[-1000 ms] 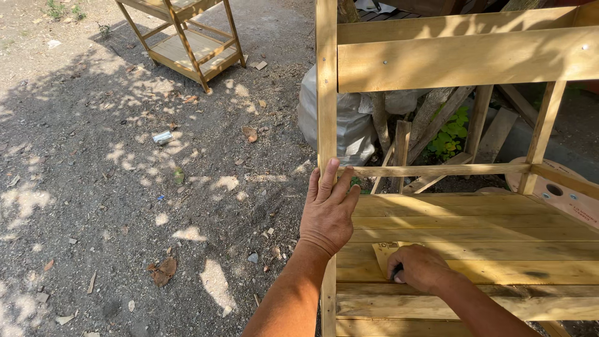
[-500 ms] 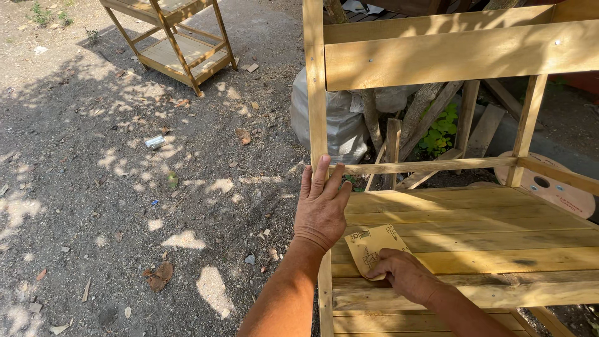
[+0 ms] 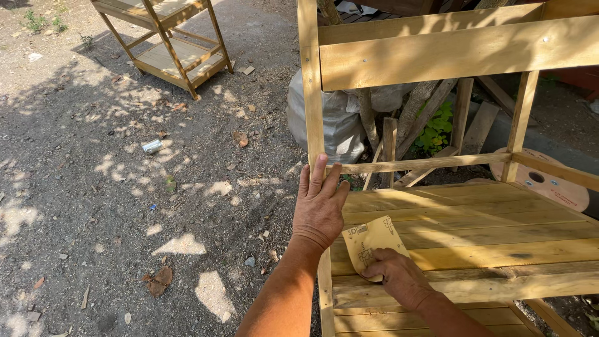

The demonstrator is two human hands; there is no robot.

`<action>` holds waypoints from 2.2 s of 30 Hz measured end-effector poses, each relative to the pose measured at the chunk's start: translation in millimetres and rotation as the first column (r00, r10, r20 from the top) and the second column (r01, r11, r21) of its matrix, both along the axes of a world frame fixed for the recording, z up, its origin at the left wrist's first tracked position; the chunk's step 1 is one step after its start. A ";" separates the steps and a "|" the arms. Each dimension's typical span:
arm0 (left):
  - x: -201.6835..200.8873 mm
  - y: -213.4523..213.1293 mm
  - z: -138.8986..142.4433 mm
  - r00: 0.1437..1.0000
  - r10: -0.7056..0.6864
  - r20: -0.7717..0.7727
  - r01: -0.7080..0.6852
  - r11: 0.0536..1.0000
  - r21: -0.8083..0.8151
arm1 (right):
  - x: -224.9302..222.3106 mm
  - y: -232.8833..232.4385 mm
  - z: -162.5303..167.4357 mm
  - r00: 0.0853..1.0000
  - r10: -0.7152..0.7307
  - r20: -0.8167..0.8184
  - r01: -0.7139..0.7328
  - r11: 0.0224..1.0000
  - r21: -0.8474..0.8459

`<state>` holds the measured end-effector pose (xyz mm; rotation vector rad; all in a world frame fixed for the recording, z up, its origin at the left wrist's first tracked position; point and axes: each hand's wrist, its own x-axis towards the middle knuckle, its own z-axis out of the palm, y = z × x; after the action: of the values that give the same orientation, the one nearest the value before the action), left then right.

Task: The person sands the surface of a wooden shelf using a sanding block. They move the block back and forth across the slats, occasionally repositioning their hands to reach different areas of the shelf.

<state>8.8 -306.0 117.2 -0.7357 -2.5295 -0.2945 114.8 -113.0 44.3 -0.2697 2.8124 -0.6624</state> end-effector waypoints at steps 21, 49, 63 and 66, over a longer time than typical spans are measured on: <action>4.0 8.0 -5.7 0.997 0.071 -0.031 -0.069 0.996 0.064 | 5.0 9.2 -23.9 0.972 -0.092 -0.214 0.075 0.993 -0.089; 26.1 49.8 -28.3 0.892 0.452 -0.013 -0.446 0.874 -0.191 | 28.7 186.0 -31.4 0.956 -0.282 -0.086 0.289 0.953 0.088; 91.5 199.7 -60.4 0.718 0.536 0.444 -0.383 0.837 -0.390 | 33.8 293.9 -39.0 0.963 -0.251 -0.098 0.251 0.968 -0.020; 96.1 212.4 -75.3 0.622 0.509 0.595 -0.375 0.861 -0.344 | 38.8 360.1 -20.4 0.941 -0.336 -0.026 0.337 0.940 0.053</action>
<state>104.9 -93.6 41.9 0.0108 -3.3629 -0.1582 153.6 247.1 23.9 0.2259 2.9143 -0.6475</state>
